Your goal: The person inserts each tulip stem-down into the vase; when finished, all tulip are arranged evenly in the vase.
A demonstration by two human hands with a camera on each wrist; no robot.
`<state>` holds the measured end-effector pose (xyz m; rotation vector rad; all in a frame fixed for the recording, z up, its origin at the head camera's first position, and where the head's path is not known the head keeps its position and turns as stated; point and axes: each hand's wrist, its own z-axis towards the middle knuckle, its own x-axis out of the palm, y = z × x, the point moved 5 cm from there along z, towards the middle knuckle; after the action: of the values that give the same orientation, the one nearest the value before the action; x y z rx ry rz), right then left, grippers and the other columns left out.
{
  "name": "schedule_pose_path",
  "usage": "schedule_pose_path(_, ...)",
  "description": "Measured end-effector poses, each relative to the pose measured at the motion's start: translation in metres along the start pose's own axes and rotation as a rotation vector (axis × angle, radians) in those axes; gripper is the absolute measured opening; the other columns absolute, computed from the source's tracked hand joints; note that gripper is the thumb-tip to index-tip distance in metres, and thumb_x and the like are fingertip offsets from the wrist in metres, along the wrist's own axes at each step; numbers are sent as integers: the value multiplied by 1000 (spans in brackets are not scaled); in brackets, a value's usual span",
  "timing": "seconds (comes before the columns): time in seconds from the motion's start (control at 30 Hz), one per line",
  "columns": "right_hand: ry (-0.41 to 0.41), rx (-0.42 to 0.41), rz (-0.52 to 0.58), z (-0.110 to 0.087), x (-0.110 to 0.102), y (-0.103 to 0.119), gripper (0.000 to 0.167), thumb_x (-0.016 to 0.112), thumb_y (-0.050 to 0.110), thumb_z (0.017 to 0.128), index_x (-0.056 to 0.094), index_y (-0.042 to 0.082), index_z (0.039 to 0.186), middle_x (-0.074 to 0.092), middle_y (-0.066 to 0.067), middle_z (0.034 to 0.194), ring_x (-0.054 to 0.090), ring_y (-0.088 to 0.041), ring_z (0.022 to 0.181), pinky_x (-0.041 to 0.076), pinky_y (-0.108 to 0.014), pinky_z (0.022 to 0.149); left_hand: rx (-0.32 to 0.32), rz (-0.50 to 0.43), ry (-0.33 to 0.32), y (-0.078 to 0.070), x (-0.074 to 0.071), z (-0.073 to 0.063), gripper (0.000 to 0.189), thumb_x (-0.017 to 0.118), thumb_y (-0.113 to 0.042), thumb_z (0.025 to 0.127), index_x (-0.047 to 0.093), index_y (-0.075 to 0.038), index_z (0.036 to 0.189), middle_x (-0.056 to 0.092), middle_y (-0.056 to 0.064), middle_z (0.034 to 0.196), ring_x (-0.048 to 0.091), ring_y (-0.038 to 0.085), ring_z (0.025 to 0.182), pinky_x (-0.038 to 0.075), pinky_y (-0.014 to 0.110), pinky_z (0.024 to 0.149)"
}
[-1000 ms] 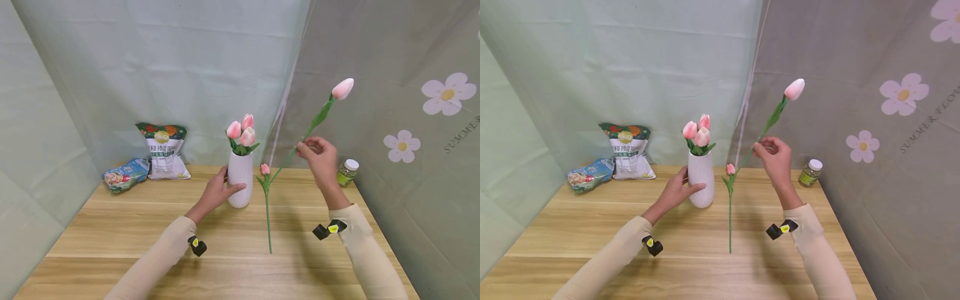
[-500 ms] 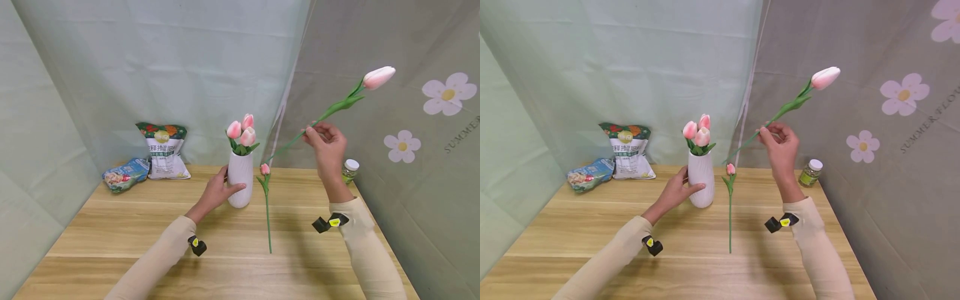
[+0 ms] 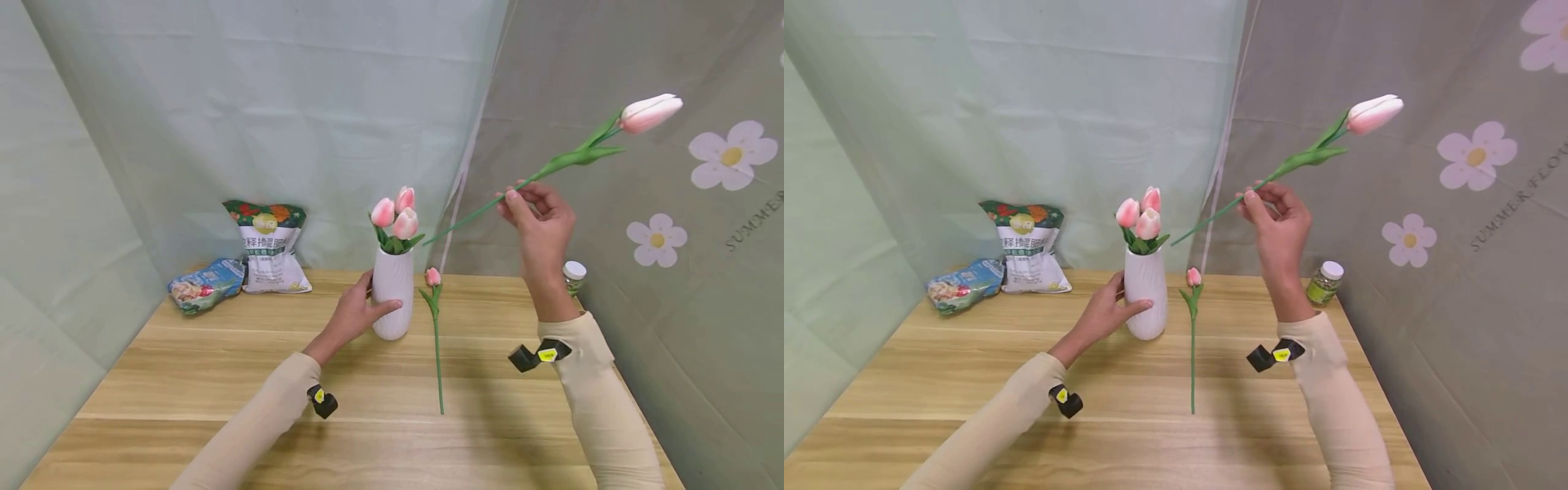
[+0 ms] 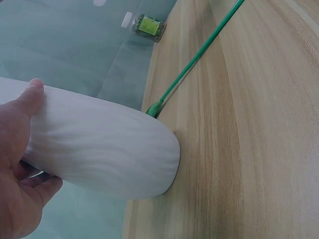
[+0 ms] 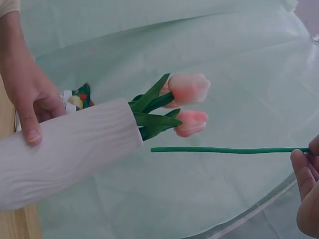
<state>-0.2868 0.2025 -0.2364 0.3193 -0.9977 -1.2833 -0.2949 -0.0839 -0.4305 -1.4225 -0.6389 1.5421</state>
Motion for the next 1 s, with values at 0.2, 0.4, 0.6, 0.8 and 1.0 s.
schedule_pose_path(0.2,21,1,24,1,6,-1,18,79,-8,84,69,-11,99,71,-15,85,76,-24,78,64,-33,75,4,-2,-1,1,0,0,95,79,-50,87,34,-4,156,52,18,149,52,32,137,47,50,111)
schedule_pose_path(0.4,21,15,35,1,11,-4,17,77,-9,85,68,-11,99,71,-14,84,76,-24,78,64,-32,74,5,-2,-2,1,0,0,94,79,-50,87,34,-3,156,52,18,149,53,32,137,47,51,111)
schedule_pose_path(0.6,24,33,35,-1,15,-12,14,77,-9,85,69,-7,96,71,-14,83,76,-24,78,64,-32,74,1,0,-11,0,-1,0,93,80,-48,87,36,-3,155,54,19,148,54,33,135,48,52,110)
schedule_pose_path(0.8,42,51,-30,-8,18,-25,12,76,-7,87,70,-5,97,72,-12,84,76,-21,78,64,-32,74,9,2,-12,-1,-1,-1,92,80,-47,87,36,-3,155,54,19,147,54,33,135,48,51,110)
schedule_pose_path(1.0,76,96,-96,-15,22,-45,12,74,-7,89,69,-5,100,72,-8,85,75,-18,76,64,-33,74,19,-2,-14,0,0,-1,92,80,-48,87,36,-3,155,54,19,147,54,32,135,48,51,109)
